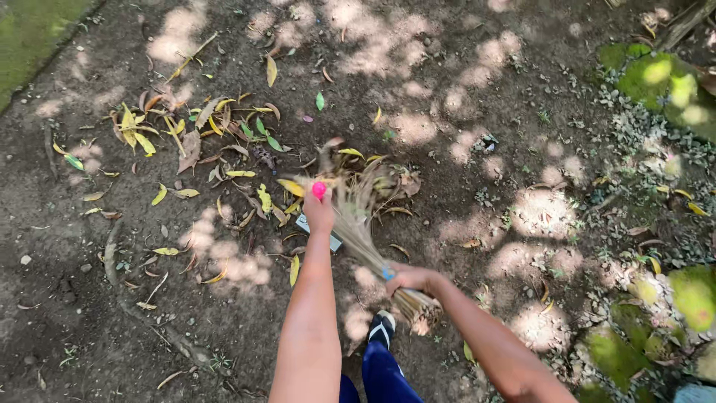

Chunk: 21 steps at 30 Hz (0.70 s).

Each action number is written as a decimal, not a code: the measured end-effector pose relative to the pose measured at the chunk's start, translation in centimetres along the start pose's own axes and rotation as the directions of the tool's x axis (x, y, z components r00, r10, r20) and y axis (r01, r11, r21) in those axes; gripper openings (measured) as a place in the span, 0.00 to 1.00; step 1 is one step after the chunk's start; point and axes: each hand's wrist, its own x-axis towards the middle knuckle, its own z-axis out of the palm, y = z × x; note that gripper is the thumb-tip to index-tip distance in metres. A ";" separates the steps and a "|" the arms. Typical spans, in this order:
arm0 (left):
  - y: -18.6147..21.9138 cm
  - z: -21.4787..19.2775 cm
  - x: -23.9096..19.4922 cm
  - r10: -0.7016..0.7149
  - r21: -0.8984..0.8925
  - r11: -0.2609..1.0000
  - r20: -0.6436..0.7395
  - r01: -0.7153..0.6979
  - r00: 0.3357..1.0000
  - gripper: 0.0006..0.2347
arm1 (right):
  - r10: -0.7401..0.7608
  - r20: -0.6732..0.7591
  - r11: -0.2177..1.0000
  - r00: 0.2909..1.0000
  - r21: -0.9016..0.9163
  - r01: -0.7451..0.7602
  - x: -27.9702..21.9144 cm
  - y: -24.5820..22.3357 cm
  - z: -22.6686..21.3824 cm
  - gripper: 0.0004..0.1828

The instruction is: The person sweeps dry leaves and debris on a dirt and concrete path using a traditional straw broom and a dustpan. They gather the leaves into piles, scoop them into the dustpan, and deposit the collected debris into a black trash bin.

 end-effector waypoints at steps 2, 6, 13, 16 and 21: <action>-2.3 -0.7 0.8 0.044 -0.067 0.997 -0.076 -0.049 0.996 0.14 | 0.036 0.003 0.999 0.999 0.039 -0.036 -1.7 -3.4 3.4 0.55; -5.5 -5.3 1.0 -0.073 -0.112 0.991 -0.008 0.071 0.997 0.10 | 0.071 -0.096 0.990 0.993 -0.113 -0.081 -8.3 -8.5 8.6 0.55; -1.0 -12.5 -1.3 -0.028 0.010 1.000 -0.023 0.028 0.999 0.11 | -0.109 -0.221 0.977 0.969 -0.202 0.064 -16.1 -9.2 2.5 0.51; 0.0 -13.9 -3.0 0.022 0.024 0.999 0.038 -0.023 0.999 0.10 | -0.197 -0.329 0.961 0.924 -0.253 0.115 -13.4 -5.1 -1.0 0.48; 1.2 -15.6 -6.1 0.057 0.147 0.987 0.104 -0.072 0.993 0.10 | 0.013 -0.617 0.990 0.787 0.118 0.076 -3.7 2.0 -3.1 0.43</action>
